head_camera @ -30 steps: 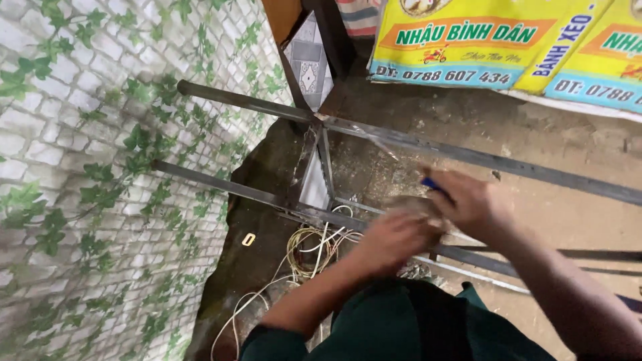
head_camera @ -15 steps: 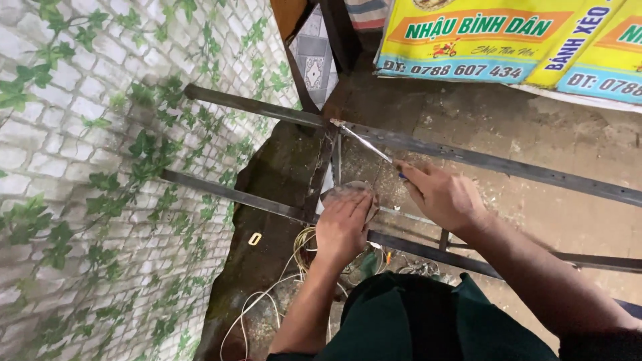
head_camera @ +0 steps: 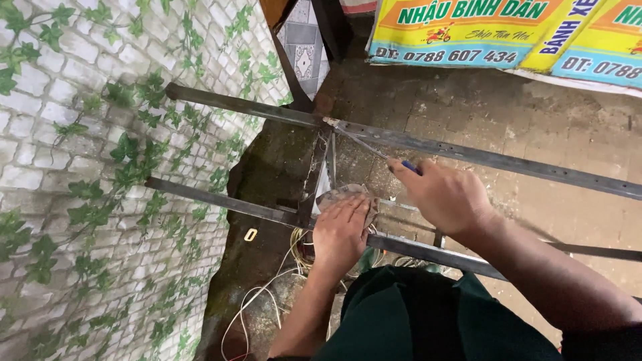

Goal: Cleaning a metal frame by scraping off residue with scissors and wiping it with a cloth.

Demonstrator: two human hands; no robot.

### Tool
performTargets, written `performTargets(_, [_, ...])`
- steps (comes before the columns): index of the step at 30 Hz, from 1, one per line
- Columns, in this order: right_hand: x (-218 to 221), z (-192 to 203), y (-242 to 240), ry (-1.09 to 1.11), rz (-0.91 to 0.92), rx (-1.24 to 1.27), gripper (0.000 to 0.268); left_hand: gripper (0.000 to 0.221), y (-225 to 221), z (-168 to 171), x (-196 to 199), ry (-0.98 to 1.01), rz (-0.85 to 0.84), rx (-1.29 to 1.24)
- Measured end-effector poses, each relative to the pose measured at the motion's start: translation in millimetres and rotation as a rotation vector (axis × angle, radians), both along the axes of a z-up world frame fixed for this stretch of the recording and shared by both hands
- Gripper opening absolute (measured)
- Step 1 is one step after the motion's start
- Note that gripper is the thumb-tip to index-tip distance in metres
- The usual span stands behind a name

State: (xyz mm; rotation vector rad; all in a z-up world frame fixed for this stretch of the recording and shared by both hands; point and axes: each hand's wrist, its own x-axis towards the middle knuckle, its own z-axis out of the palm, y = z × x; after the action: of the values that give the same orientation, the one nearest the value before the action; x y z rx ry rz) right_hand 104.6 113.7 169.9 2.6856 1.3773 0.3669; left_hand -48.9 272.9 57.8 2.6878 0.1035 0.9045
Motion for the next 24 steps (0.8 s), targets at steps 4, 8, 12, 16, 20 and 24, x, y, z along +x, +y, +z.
performTargets(4, [1.6, -6.8, 15.6, -0.053, 0.065, -0.001, 0.042, 0.038, -1.1, -15.2, 2.0, -0.001, 0.009, 0.003])
performTargets(8, [1.0, 3.5, 19.2, -0.077, 0.072, -0.022, 0.041, 0.034, -3.6, -32.6, 3.0, -0.027, 0.021, -0.003])
performTargets(12, [2.1, 15.5, 0.6, 0.007, 0.031, -0.003, 0.033, 0.034, -5.4, -25.6, 5.6, -0.058, 0.042, 0.001])
performTargets(16, [-9.0, 28.8, -2.7, 0.008, 0.017, -0.03, 0.042, 0.038, -3.3, -5.0, 3.1, -0.04, 0.043, -0.003])
performTargets(20, [-5.7, 18.8, -4.3, 0.051, -0.018, -0.032, 0.039, 0.038, -3.3, -4.7, 3.7, -0.056, 0.033, 0.001])
performTargets(24, [-2.0, 15.9, -2.2, 0.039, -0.014, -0.066, 0.042, 0.036, -3.5, -0.5, 2.9, -0.045, 0.039, -0.008])
